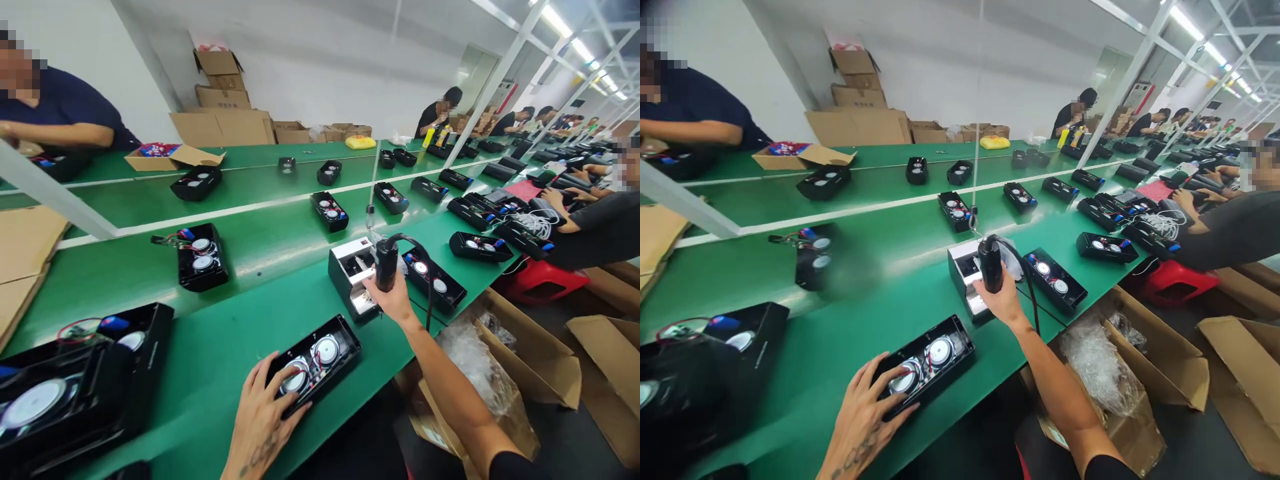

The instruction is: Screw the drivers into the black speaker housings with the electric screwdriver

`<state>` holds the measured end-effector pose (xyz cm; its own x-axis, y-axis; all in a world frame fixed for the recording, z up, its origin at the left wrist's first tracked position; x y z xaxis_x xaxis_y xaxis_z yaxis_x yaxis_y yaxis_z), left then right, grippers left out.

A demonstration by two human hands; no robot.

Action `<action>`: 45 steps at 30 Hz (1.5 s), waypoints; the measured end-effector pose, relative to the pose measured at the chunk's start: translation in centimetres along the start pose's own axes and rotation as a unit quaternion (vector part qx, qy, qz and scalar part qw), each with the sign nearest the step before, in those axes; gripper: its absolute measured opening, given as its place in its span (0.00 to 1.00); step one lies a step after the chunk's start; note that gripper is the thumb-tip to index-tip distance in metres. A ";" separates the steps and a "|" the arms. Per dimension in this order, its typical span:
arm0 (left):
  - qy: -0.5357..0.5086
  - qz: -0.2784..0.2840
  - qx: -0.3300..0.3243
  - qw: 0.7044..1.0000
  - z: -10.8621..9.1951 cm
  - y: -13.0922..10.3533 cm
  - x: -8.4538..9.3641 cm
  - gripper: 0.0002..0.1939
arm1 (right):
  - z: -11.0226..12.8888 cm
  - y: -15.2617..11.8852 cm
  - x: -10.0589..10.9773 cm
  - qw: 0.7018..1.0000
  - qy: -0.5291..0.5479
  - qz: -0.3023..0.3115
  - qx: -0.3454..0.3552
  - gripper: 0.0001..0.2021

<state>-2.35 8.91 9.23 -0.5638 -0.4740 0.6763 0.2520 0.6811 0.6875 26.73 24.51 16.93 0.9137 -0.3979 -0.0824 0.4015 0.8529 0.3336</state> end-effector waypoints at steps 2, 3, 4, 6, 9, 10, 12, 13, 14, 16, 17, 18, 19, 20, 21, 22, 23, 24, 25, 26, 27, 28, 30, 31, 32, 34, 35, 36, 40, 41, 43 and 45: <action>0.002 0.012 0.008 1.000 -0.3 0.1 0.1 0.07 | 0.6 -2.6 -0.7 0.997 0.053 0.036 -0.042 0.20; 0.003 0.021 0.013 1.000 -0.5 0.1 0.1 0.05 | 1.1 -4.1 -1.2 0.993 0.092 0.047 -0.059 0.20; 0.003 0.030 0.020 0.999 -0.6 0.1 0.0 0.04 | 1.6 -5.7 -1.7 0.987 0.132 0.056 -0.069 0.20; 0.001 0.041 0.032 0.999 -0.8 0.2 0.0 0.03 | 3.0 -9.0 -3.2 0.974 0.202 0.078 -0.074 0.21; -0.004 0.045 0.048 0.998 -0.9 0.2 -0.1 0.04 | 4.6 -13.1 -6.0 0.958 0.252 0.127 -0.057 0.21; -0.007 0.044 0.052 0.998 -0.9 0.1 -0.1 0.04 | 4.8 -14.1 -7.0 0.956 0.252 0.143 -0.050 0.21; -0.011 0.047 0.057 0.997 -1.0 0.0 -0.1 0.03 | 4.9 -15.4 -8.5 0.956 0.240 0.161 -0.042 0.20; -0.012 0.049 0.058 0.997 -1.0 0.0 -0.1 0.03 | 4.7 -15.8 -8.9 0.958 0.230 0.164 -0.041 0.19; -0.012 0.050 0.059 0.997 -1.1 0.0 0.0 0.05 | 4.5 -16.0 -9.3 0.961 0.217 0.165 -0.044 0.19; -0.012 0.053 0.062 0.997 -1.1 0.0 0.0 0.07 | 3.7 -16.2 -9.6 0.966 0.189 0.165 -0.055 0.19; -0.012 0.052 0.065 0.996 -1.1 0.0 0.0 0.08 | 3.4 -16.2 -9.8 0.969 0.174 0.166 -0.061 0.20; -0.012 0.051 0.066 0.996 -1.1 0.0 0.1 0.07 | 3.2 -16.3 -9.9 0.970 0.163 0.169 -0.065 0.20; -0.013 0.049 0.067 0.996 -1.1 0.1 0.1 0.07 | 3.1 -16.5 -10.0 0.970 0.161 0.171 -0.067 0.20; -0.014 0.047 0.067 0.997 -1.1 0.1 0.1 0.06 | 3.2 -16.6 -10.2 0.969 0.167 0.172 -0.066 0.20; -0.015 0.045 0.066 0.997 -1.1 0.1 0.1 0.05 | 3.4 -16.8 -10.3 0.966 0.180 0.173 -0.063 0.20; -0.015 0.043 0.066 0.997 -1.1 0.1 0.1 0.04 | 3.7 -16.9 -10.5 0.963 0.196 0.175 -0.060 0.20; -0.016 0.041 0.064 0.997 -1.1 0.2 0.1 0.04 | 4.0 -16.8 -10.5 0.959 0.212 0.177 -0.058 0.20; -0.016 0.039 0.063 0.997 -1.1 0.2 0.0 0.04 | 4.3 -16.6 -10.4 0.956 0.226 0.178 -0.056 0.21; -0.015 0.038 0.061 0.997 -1.0 0.2 0.0 0.04 | 4.6 -16.0 -10.0 0.955 0.235 0.175 -0.053 0.21; -0.013 0.036 0.057 0.998 -1.0 0.2 0.0 0.04 | 4.8 -15.0 -9.4 0.957 0.234 0.166 -0.046 0.21; -0.010 0.033 0.051 0.998 -1.0 0.2 0.0 0.05 | 4.9 -13.5 -8.4 0.964 0.223 0.145 -0.033 0.19; -0.006 0.029 0.044 0.999 -0.9 0.2 0.0 0.05 | 5.0 -11.6 -7.0 0.973 0.202 0.109 -0.013 0.18; 0.000 0.018 0.030 0.999 -0.7 0.1 -0.1 0.04 | 5.1 -7.3 -3.3 0.989 0.145 0.006 0.038 0.16; 0.000 0.011 0.024 1.000 -0.6 0.1 -0.2 0.04 | 5.1 -5.1 -1.4 0.990 0.119 -0.051 0.062 0.17; -0.003 0.004 0.020 1.000 -0.4 0.1 -0.2 0.03 | 5.0 -3.2 0.4 0.987 0.099 -0.099 0.082 0.18; -0.013 -0.006 0.013 1.000 -0.2 0.0 -0.3 0.04 | 4.4 -0.3 2.5 0.980 0.069 -0.151 0.106 0.20; -0.017 -0.009 0.010 1.000 -0.1 0.0 -0.4 0.05 | 4.0 0.7 2.9 0.980 0.055 -0.157 0.111 0.21; -0.019 -0.011 0.009 1.000 0.0 0.0 -0.4 0.06 | 3.4 1.4 2.9 0.980 0.042 -0.156 0.113 0.21; -0.013 -0.008 0.005 1.000 0.1 -0.1 -0.4 0.09 | 1.5 1.9 2.0 0.986 0.016 -0.132 0.098 0.22; -0.010 -0.006 0.004 1.000 0.1 0.0 -0.4 0.09 | 1.1 1.8 1.8 0.989 0.010 -0.121 0.089 0.21; -0.004 -0.001 0.002 1.000 0.0 0.0 -0.5 0.08 | 0.4 1.5 1.4 0.995 -0.013 -0.084 0.060 0.20; -0.003 0.000 -0.001 1.000 0.0 0.0 -0.5 0.08 | -0.4 0.9 1.2 0.999 -0.028 -0.039 0.013 0.21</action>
<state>-2.09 9.10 8.87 -0.5685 -0.4714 0.6742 0.2528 0.6797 0.6885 28.17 24.96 16.77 0.8744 -0.4819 -0.0565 0.4690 0.8094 0.3534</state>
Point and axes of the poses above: each hand's wrist, its own y-axis towards the middle knuckle, its own x-axis out of the back of the hand, z = x × y, the point moved 8 cm from there along y, towards the middle knuckle, and after that the axes turned 15 degrees about -z, right-handed, at the moved point
